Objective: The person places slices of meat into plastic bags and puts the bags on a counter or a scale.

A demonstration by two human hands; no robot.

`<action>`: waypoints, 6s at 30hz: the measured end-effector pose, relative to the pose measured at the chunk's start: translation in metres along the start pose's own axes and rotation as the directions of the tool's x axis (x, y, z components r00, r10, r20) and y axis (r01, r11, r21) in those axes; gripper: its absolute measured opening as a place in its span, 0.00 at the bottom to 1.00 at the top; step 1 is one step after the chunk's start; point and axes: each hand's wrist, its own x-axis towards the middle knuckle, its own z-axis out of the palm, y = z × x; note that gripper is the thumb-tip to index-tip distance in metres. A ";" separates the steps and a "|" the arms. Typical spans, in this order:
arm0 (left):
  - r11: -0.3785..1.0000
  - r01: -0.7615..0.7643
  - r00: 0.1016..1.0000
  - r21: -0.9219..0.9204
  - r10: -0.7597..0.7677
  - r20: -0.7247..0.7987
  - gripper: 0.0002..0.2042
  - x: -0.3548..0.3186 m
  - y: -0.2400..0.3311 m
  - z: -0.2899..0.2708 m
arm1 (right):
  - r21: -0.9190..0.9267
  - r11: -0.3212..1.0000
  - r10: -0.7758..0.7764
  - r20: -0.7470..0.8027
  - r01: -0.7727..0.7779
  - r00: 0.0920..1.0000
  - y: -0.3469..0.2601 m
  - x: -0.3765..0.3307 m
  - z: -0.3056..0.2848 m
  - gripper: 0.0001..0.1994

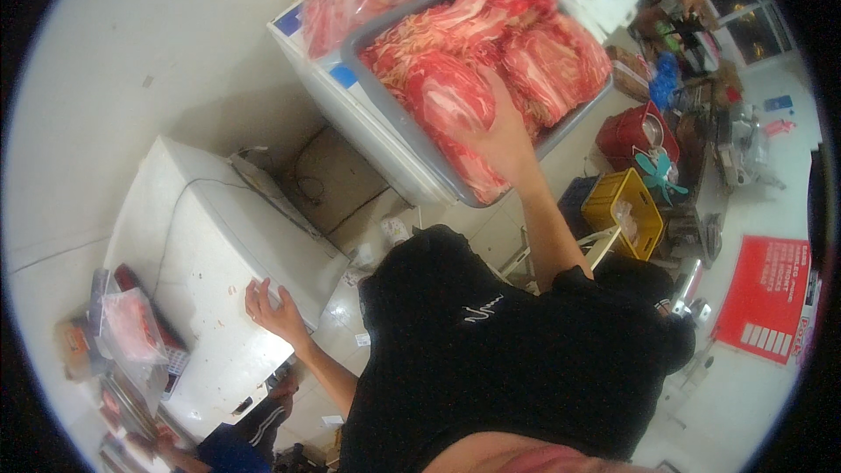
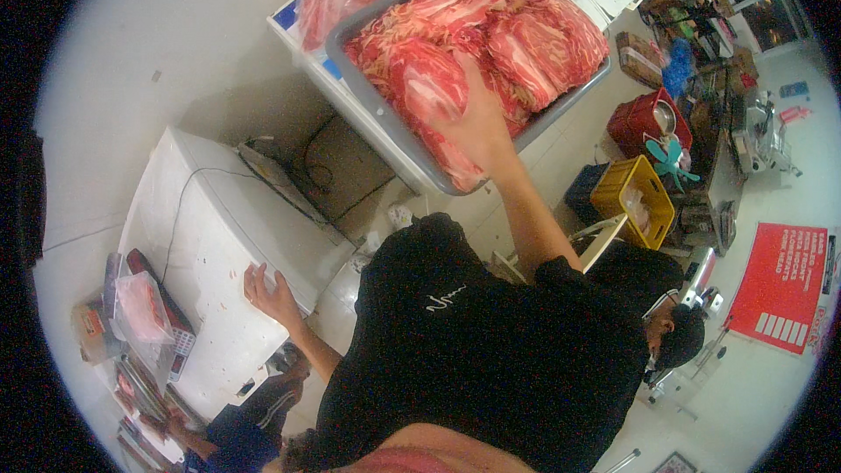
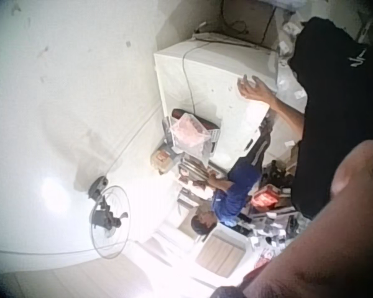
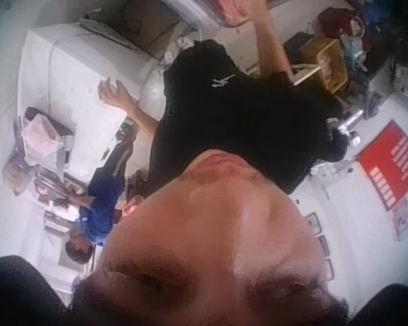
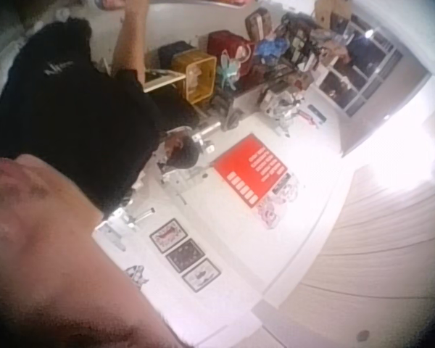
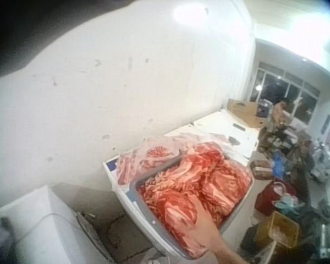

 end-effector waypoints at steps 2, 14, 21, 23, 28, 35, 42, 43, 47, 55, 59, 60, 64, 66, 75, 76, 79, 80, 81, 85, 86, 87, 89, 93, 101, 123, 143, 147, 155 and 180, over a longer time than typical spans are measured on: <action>1.000 0.004 1.000 0.004 -0.004 -0.002 0.18 0.000 0.002 0.000 | -0.016 1.000 -0.006 -0.030 0.006 1.000 0.002 0.000 -0.001 0.49; 1.000 -0.015 1.000 -0.003 0.015 -0.022 0.18 -0.001 -0.001 0.002 | -0.004 0.954 0.295 0.165 -0.299 0.941 0.005 0.004 -0.018 0.23; 1.000 -0.012 1.000 -0.013 0.012 -0.014 0.19 0.001 0.000 0.004 | 0.119 0.960 0.240 0.123 -0.254 0.963 0.019 0.009 -0.013 0.24; 1.000 -0.019 1.000 -0.013 0.018 -0.025 0.19 -0.001 0.000 0.003 | 0.201 0.940 0.246 0.159 -0.276 0.956 0.024 0.014 -0.015 0.26; 0.999 -0.017 0.999 -0.027 0.017 -0.030 0.18 -0.002 -0.004 0.000 | -0.130 0.914 0.398 0.104 -0.384 0.911 0.038 0.018 -0.016 0.26; 0.998 -0.024 0.999 -0.052 0.023 -0.034 0.17 0.005 0.003 0.011 | -0.006 0.891 0.445 0.201 -0.453 0.873 0.047 0.028 -0.037 0.33; 0.993 0.020 0.998 0.114 -0.012 -0.064 0.20 -0.026 -0.053 0.021 | -0.158 0.915 0.404 0.363 -0.372 0.839 0.007 0.036 -0.019 0.32; 0.998 0.031 0.999 0.058 -0.029 -0.043 0.21 -0.024 -0.042 0.019 | -0.193 0.931 0.361 0.370 -0.310 0.856 0.008 0.035 -0.018 0.32; 0.988 0.050 0.997 -0.145 -0.057 -0.044 0.20 -0.007 -0.026 0.019 | -0.093 0.983 0.184 0.403 -0.160 0.896 0.033 0.036 0.000 0.30; 0.993 0.102 0.988 -0.066 -0.109 -0.109 0.18 -0.016 -0.004 0.003 | 0.010 0.999 0.021 0.616 -0.035 0.788 0.002 0.070 0.094 0.28; 0.992 0.088 0.989 -0.088 -0.097 -0.108 0.17 -0.009 -0.004 0.006 | 0.083 0.991 0.026 0.658 -0.106 0.752 -0.001 0.076 0.105 0.27; 0.992 0.090 0.990 -0.091 -0.099 -0.104 0.17 -0.008 -0.005 0.006 | 0.100 0.987 0.029 0.667 -0.128 0.744 -0.002 0.076 0.107 0.26; 0.993 0.092 0.990 -0.067 -0.098 -0.100 0.17 -0.014 -0.006 0.004 | 0.180 0.954 0.043 0.708 -0.239 0.704 0.000 0.083 0.106 0.25; 0.992 0.102 0.991 -0.075 -0.108 -0.077 0.17 -0.016 -0.005 0.001 | 0.238 0.919 0.045 0.730 -0.315 0.682 0.004 0.082 0.100 0.25; 0.995 -0.016 0.991 -0.103 0.002 -0.134 0.18 -0.017 -0.026 0.023 | 0.529 0.467 0.116 0.758 -0.709 0.642 0.044 0.089 -0.031 0.23; 1.000 0.000 0.987 -0.027 -0.005 -0.158 0.17 -0.018 -0.017 0.027 | 0.555 0.418 0.119 0.751 -0.719 0.650 0.039 0.081 -0.048 0.22; 0.963 0.069 0.968 -0.260 -0.128 -0.217 0.13 0.012 0.028 0.013 | 0.622 0.271 0.011 0.761 -0.735 0.648 0.032 0.075 -0.064 0.22; 0.935 0.029 0.981 -0.354 -0.094 -0.168 0.13 0.030 0.056 0.021 | 0.648 0.250 -0.026 0.747 -0.719 0.664 0.030 0.072 -0.067 0.21; 0.904 0.012 0.990 -0.428 -0.070 -0.119 0.13 0.042 0.084 0.020 | 0.668 0.261 -0.034 0.728 -0.697 0.685 0.027 0.067 -0.071 0.21; 0.714 -0.072 0.976 -0.696 0.195 0.100 0.13 0.086 0.191 0.027 | 0.715 0.365 0.067 0.619 -0.596 0.783 -0.009 0.046 -0.100 0.22; 0.624 -0.046 0.945 -0.780 0.281 0.169 0.19 0.093 0.216 0.036 | 0.740 0.362 0.056 0.589 -0.566 0.806 -0.013 0.043 -0.104 0.23; 0.589 -0.046 0.920 -0.807 0.339 0.195 0.24 0.101 0.247 0.037 | 0.764 0.354 0.041 0.564 -0.539 0.825 -0.015 0.041 -0.106 0.23; 0.503 -0.097 0.874 -0.859 0.456 0.168 0.35 0.116 0.299 0.050 | 0.756 0.409 0.068 0.533 -0.511 0.843 -0.018 0.040 -0.111 0.23; 0.395 -0.237 0.836 -0.888 0.549 0.021 0.46 0.138 0.357 0.082 | 0.809 0.408 0.097 0.421 -0.422 0.902 0.023 0.035 -0.128 0.22; 0.157 -0.764 0.515 -0.625 0.733 -0.445 0.43 0.164 0.405 0.056 | 0.701 0.669 0.058 0.282 -0.247 0.958 -0.014 0.015 -0.122 0.24; -0.100 0.480 0.782 -0.872 0.499 0.374 0.20 0.245 0.460 0.052 | 0.642 0.752 -0.060 -0.154 0.146 0.986 -0.008 0.091 -0.029 0.13; -0.023 0.497 0.853 -0.868 -0.173 0.493 0.24 0.142 0.133 -0.005 | -0.253 0.946 -0.232 -0.097 0.202 0.968 0.063 0.051 -0.054 0.10; -0.182 0.474 0.788 -0.861 -0.349 0.507 0.19 0.073 0.035 -0.022 | -0.395 0.894 -0.200 0.070 0.211 0.977 0.007 0.021 0.010 0.12; -0.039 0.182 0.731 -0.982 -0.663 0.162 0.17 0.038 -0.055 -0.159 | -0.206 0.664 -0.631 0.361 0.719 0.687 -0.080 0.029 0.094 0.14; 0.918 0.037 0.950 -0.394 -0.154 -0.270 0.18 0.064 -0.085 -0.145 | 0.111 0.886 -0.381 0.728 0.451 0.570 -0.172 -0.057 0.259 0.16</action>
